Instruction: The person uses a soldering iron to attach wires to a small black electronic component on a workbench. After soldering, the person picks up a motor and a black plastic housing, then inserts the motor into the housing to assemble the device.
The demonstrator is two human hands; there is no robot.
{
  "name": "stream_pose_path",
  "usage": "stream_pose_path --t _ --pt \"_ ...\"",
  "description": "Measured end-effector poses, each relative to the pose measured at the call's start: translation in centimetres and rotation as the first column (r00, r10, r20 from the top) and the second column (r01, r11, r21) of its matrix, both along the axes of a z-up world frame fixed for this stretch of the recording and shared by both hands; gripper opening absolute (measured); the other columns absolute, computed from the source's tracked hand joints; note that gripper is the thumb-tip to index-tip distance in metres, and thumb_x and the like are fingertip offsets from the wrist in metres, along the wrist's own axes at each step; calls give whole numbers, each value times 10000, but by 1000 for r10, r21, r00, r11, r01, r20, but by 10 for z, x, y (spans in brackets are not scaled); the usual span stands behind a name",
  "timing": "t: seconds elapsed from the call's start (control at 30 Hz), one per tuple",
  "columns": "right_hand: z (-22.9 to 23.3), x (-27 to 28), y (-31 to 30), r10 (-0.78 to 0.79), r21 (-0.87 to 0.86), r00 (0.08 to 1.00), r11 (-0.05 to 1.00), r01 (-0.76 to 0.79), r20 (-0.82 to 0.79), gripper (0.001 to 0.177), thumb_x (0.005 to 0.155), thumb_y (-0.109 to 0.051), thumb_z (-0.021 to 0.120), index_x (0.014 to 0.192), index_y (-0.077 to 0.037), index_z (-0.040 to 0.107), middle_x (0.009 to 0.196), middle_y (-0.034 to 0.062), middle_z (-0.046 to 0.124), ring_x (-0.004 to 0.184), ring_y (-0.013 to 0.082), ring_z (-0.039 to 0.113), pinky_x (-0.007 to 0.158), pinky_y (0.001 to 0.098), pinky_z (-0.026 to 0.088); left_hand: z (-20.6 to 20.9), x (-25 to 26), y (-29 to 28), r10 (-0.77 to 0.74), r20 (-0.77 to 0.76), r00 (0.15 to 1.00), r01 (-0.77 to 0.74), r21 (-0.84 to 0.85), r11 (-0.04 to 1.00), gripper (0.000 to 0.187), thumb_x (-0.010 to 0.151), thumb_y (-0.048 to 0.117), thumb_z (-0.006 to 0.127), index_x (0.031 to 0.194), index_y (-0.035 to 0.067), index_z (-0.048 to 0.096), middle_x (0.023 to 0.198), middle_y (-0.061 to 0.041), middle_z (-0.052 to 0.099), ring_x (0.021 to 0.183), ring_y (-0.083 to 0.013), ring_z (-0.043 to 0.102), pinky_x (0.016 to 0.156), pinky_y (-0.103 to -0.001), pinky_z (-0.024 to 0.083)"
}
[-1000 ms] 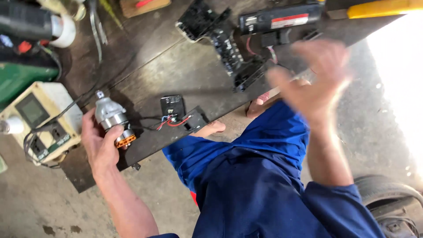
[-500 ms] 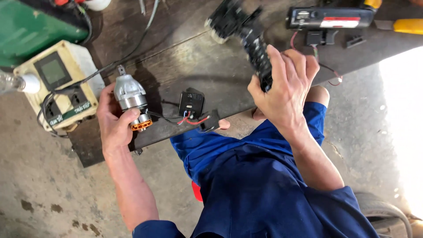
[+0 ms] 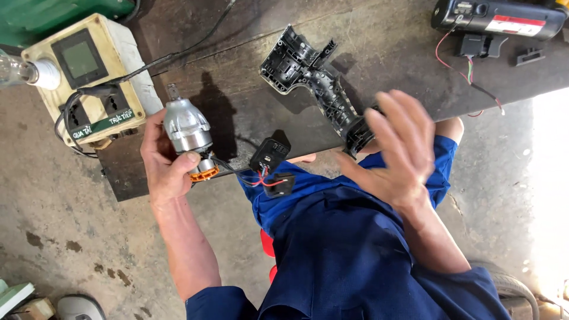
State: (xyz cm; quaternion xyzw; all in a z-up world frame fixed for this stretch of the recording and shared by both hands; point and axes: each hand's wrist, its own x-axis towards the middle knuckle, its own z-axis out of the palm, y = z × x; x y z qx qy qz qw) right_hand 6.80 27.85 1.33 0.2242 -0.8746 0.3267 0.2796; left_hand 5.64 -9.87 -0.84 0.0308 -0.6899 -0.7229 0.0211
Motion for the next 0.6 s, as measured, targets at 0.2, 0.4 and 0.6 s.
stream_pose_path --t 0.2,0.4,0.6 --pt "-30 28 37 -112 -299 993 950 96 -36 540 893 -298 760 1174 126 576 1160 374 625 1078 521 615 986 603 489 22 1 24 -59 -7 998 59 10 998 807 728 363 840 1393 57 499 1150 -97 638 989 -216 665 803 -310 580" --pt "-74 61 64 -11 -647 990 756 99 139 555 860 -246 700 1171 190 553 1018 336 585 1011 474 620 926 499 512 38 -5 54 -91 -40 995 93 44 995 922 568 376 884 1325 -1 515 992 -121 643 876 -178 680 743 -280 578" --pt "-74 70 48 329 -827 928 561 -43 175 796 802 -423 769 1266 178 531 1108 326 620 976 430 689 931 456 583 79 -26 113 -249 -176 952 248 -31 968 898 583 381 838 1332 6 514 1080 -128 604 940 -197 654 768 -286 602"
